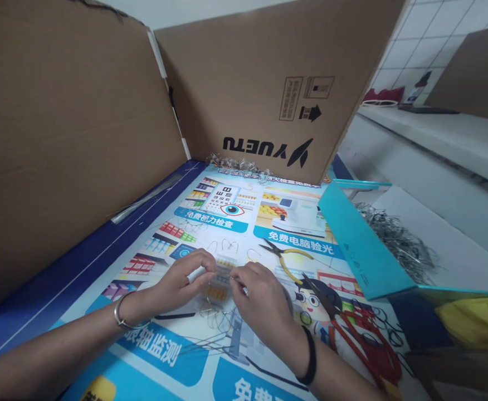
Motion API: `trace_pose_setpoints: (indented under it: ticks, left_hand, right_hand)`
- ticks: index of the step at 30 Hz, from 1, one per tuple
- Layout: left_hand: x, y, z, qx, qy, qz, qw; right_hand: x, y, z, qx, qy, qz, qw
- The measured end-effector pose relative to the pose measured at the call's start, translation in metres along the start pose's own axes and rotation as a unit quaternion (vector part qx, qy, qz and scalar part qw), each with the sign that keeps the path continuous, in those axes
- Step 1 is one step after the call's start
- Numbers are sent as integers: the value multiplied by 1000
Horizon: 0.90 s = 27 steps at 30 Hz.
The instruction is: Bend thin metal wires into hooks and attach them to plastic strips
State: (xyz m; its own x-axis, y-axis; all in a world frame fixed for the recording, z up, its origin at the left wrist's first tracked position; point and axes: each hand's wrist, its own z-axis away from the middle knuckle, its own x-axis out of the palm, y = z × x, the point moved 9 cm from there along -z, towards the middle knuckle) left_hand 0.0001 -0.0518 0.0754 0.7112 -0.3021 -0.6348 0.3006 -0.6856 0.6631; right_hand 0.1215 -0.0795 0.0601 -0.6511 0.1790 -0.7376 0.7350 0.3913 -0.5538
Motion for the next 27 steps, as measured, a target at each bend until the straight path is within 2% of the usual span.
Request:
trace_pose_setpoints:
  ticks: [5, 12, 17, 20, 23, 27]
  left_hand:
    - [0, 1, 1, 9, -3, -54, 998]
    - [-5, -6, 5, -76, -19, -145, 986]
    - [3, -5, 9, -76, -50, -280, 956]
    - [9, -10, 10, -107, -85, -338, 931]
    - [11, -16, 11, -149, -106, -336, 924]
    - [8, -16, 10, -167, -92, -302, 934]
  right_hand:
    - [0, 0, 0, 0, -6, 6, 1000]
    - [1, 8, 2, 27, -6, -1, 1000]
    - [2, 8, 1, 22, -7, 5, 1000]
    - [1, 8, 0, 28, -2, -5, 1000]
    - [2, 10, 0, 35, -5, -14, 999]
    - [4, 12, 0, 42, -17, -16, 999]
